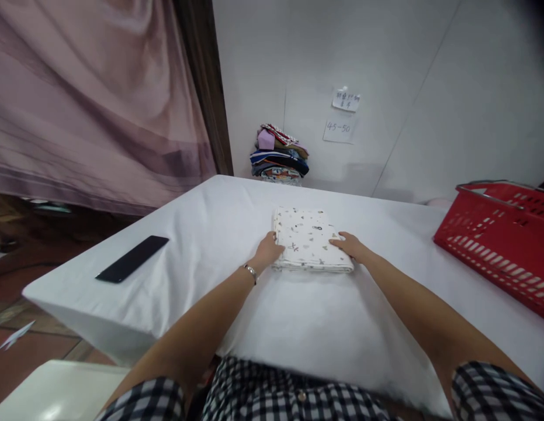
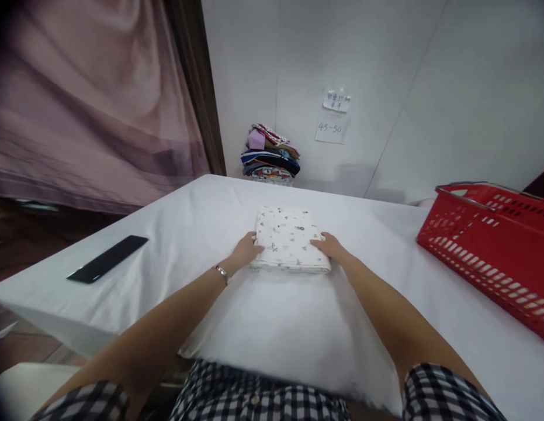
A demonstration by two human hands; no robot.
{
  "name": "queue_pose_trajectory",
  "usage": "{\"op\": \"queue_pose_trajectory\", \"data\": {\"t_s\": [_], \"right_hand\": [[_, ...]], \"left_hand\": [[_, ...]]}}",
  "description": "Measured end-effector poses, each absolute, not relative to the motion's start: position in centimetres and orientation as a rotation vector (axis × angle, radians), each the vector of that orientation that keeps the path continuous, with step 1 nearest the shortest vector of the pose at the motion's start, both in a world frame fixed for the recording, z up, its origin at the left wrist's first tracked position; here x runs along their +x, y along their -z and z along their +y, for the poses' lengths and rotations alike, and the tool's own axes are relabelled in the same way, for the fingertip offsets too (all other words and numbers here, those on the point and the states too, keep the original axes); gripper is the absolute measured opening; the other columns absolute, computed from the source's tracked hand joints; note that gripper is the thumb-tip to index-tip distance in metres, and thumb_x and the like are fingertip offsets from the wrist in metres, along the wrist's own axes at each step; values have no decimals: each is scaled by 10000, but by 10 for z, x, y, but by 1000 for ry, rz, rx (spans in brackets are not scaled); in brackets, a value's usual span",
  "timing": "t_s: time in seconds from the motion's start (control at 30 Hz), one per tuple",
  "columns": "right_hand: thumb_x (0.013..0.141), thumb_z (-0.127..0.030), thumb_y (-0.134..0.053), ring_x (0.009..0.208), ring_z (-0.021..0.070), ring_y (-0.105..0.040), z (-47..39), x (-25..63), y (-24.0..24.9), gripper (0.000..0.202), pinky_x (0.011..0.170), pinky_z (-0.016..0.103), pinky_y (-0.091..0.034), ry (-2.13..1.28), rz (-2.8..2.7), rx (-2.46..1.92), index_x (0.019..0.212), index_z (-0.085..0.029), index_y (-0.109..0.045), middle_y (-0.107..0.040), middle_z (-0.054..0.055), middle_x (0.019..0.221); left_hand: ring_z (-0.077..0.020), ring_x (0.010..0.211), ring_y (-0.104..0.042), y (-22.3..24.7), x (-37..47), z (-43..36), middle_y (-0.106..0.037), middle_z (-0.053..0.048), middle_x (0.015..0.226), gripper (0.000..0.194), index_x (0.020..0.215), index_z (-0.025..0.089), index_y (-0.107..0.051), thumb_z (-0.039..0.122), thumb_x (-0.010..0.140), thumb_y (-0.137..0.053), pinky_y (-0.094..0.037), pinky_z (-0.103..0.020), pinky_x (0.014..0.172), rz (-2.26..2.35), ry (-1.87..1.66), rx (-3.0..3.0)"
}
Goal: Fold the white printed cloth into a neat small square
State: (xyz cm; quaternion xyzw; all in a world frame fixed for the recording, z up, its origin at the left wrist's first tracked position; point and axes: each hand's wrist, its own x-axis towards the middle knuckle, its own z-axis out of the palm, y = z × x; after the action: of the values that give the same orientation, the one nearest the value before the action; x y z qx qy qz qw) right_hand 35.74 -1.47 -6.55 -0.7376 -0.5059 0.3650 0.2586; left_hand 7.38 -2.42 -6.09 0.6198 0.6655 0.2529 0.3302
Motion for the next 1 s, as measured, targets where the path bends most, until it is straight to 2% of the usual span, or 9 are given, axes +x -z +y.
{"op": "queue_pose_trajectory", "data": {"t_s": [0.17, 0.27, 0.37, 0.47, 0.57, 0.63, 0.7, 0.83, 1.0], "right_hand": [[762, -396, -669, 923, 218, -643, -61, 341, 70, 697, 718, 325, -551, -1316, -1008, -1694, 1361, -199, -374, -582, 147, 1243], [769, -395, -669, 727, 165, -662, -90, 327, 70, 586, 637, 308, -568, -1530, -963, -1477, 1282, -219, -448, -658, 108, 1107], [741, -386, -702, 638, 150, -646, -105, 332, 69, 736, 593, 294, -563, -1557, -982, -1495, 1361, -211, -346, -691, 82, 943], [743, -384, -688, 614, 162, -633, -108, 350, 67, 891, 533, 276, -532, -1395, -1034, -1648, 1443, -160, -185, -680, 66, 817], [778, -406, -615, 541, 136, -571, -111, 360, 65, 679, 477, 250, -467, -1014, -1258, -1702, 1365, -158, -378, -641, 33, 733], [800, -429, -560, 554, 130, -548, -116, 356, 62, 481, 520, 257, -460, -827, -1442, -1638, 1212, -182, -541, -616, 14, 707], [816, -442, -521, 604, 140, -551, -125, 344, 59, 361, 593, 274, -461, -727, -1628, -1572, 1072, -206, -617, -614, 6, 711], [847, -404, -489, 690, 145, -555, -145, 316, 52, 239, 656, 268, -425, -589, -1995, -1458, 883, -227, -645, -640, 7, 792], [854, -375, -486, 640, 121, -505, -158, 306, 52, 202, 607, 245, -374, -482, -2131, -1549, 802, -221, -605, -592, -17, 724]], "left_hand": [[-228, 1097, -564, 51, 67, 11, -589, -80, 1233, 706, 1309, 227, -432, 106, 654, -667, -420, -300, 921, 1641, -690, 1749], [-233, 1035, -597, 50, 55, 29, -600, -108, 1209, 641, 1257, 190, -494, 149, 650, -698, -450, -304, 877, 1604, -687, 1737], [-217, 963, -625, 54, 44, 31, -619, -136, 1168, 560, 1204, 141, -531, 277, 689, -704, -474, -287, 822, 1584, -693, 1695], [-203, 1006, -602, 56, 37, 19, -605, -118, 1188, 506, 1196, 148, -531, 388, 762, -632, -457, -278, 851, 1593, -747, 1674], [-202, 1034, -569, 56, 32, -2, -593, -97, 1189, 432, 1149, 161, -558, 412, 798, -579, -438, -297, 879, 1681, -923, 1739], [-186, 976, -572, 54, 31, -19, -609, -76, 1133, 362, 1096, 174, -581, 392, 807, -566, -446, -296, 847, 1711, -1110, 1857], [-159, 880, -576, 53, 35, -40, -631, -52, 1024, 275, 1030, 184, -602, 351, 815, -558, -454, -285, 799, 1626, -1232, 2013], [-131, 774, -567, 54, 57, -83, -638, -19, 826, 138, 861, 195, -634, 280, 846, -527, -441, -272, 750, 1199, -1104, 2354], [-166, 854, -549, 55, 83, -104, -635, -41, 894, 198, 889, 210, -663, 249, 880, -469, -406, -327, 785, 996, -855, 2623]]}}
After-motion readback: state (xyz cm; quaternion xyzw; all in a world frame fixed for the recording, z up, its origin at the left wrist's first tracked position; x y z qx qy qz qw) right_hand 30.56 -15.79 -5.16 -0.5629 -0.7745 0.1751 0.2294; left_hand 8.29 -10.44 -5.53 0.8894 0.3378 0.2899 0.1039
